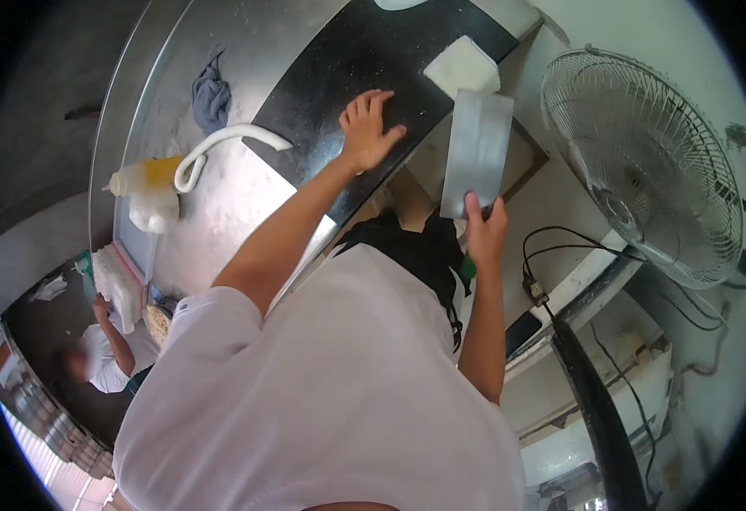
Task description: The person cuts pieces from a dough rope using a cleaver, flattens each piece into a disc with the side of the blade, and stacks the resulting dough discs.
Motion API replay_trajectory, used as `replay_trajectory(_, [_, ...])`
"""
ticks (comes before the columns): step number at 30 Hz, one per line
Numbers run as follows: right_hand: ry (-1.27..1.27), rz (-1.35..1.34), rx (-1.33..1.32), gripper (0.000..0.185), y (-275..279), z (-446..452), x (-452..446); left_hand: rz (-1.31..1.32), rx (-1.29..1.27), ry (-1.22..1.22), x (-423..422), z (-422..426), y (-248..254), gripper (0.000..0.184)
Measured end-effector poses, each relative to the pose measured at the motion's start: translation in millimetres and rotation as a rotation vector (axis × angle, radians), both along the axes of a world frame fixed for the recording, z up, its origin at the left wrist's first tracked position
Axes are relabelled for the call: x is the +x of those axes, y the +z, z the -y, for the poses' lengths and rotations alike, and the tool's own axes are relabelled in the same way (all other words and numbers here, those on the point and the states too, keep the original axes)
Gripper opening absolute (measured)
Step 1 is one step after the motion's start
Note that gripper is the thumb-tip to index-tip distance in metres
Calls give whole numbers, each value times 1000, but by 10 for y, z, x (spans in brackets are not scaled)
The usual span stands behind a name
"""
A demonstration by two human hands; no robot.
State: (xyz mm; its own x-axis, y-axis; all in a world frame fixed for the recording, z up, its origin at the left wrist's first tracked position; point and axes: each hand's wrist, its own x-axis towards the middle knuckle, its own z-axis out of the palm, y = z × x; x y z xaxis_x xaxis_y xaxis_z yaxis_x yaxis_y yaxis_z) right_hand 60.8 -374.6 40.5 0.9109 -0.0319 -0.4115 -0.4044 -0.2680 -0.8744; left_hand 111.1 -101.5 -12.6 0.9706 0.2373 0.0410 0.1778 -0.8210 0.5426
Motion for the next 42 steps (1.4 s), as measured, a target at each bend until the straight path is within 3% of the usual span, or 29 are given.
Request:
replay_trajectory(1, [12, 22, 50, 30, 54, -25, 188, -7, 0, 0, -93, 22, -43, 72])
replay_trajectory(3, [27, 72, 167, 33, -14, -64, 554, 26, 263, -230, -178, -13, -34, 89])
replay_trajectory(7, [39, 86, 168, 41, -578, -237, 1376, -42, 177, -287, -185, -76, 41, 98])
replay_trajectory(9, [269, 401, -417, 49, -1142, -198, 1710, -36, 134, -276, -171, -111, 61, 100])
replay_trajectory(13, [285, 313, -359, 56, -754, -296, 2294, -1, 71, -281, -163, -125, 54, 94])
replay_trajectory(15, [120, 60, -354, 57, -701, -277, 2375, 35, 34, -317, -211, -128, 58, 86])
replay_trajectory(16, [130, 61, -355, 57, -707, -320, 2346, 35, 33, -307, -161, -164, 25, 86])
replay_trajectory(18, [16, -89, -152, 57, -746, -271, 1955, 74, -2, -299, -214, -127, 15, 84])
replay_trajectory(19, [230, 239, -536, 54, -860, -261, 1796, 67, -12, -300, -215, -133, -3, 81])
replay_trajectory(23, [138, 290, -422, 52, -989, -201, 1284, 125, -30, -278, -182, -135, -9, 74])
replay_trajectory(25, [-108, -64, -75, 50, -660, -277, 954, 130, -25, -298, -114, -110, 44, 70])
replay_trajectory(27, [-186, -66, -127, 50, -579, -324, 501, 151, -27, -352, -96, -153, 21, 67])
replay_trajectory(29, [-272, -60, -185, 49, -502, -323, 69, 141, -155, -318, 31, -165, -55, 57])
replay_trajectory(30, [-253, -60, -212, 50, -439, -294, -185, 157, -173, -360, 168, -200, -49, 57])
replay_trajectory(32, [-263, -56, -252, 51, -419, -200, -609, 49, -519, -198, 376, -276, -3, 65])
replay_trajectory(33, [-245, -88, -252, 50, -421, -150, -835, 41, -533, -216, 229, -215, 2, 65])
replay_trajectory(35, [-226, -128, -255, 50, -397, -100, -1099, 338, 32, -191, 5, -174, 20, 77])
replay_trajectory(36, [-243, -123, -250, 50, -392, -70, -1214, 346, 34, -208, -116, -199, -34, 77])
replay_trajectory(38, [-27, -110, -460, 48, -450, -13, -1210, 216, 91, -333, -153, -297, -195, 89])
replay_trajectory(39, [-47, -116, -454, 48, -456, -61, -1232, 250, -74, -277, -14, -376, -230, 90])
replay_trajectory(40, [25, -76, -347, 50, -507, -154, -1232, 230, -68, -289, -67, -485, -262, 90])
replay_trajectory(42, [151, 44, -150, 54, -462, -480, -842, 406, -777, 110, 307, -557, 108, 92])
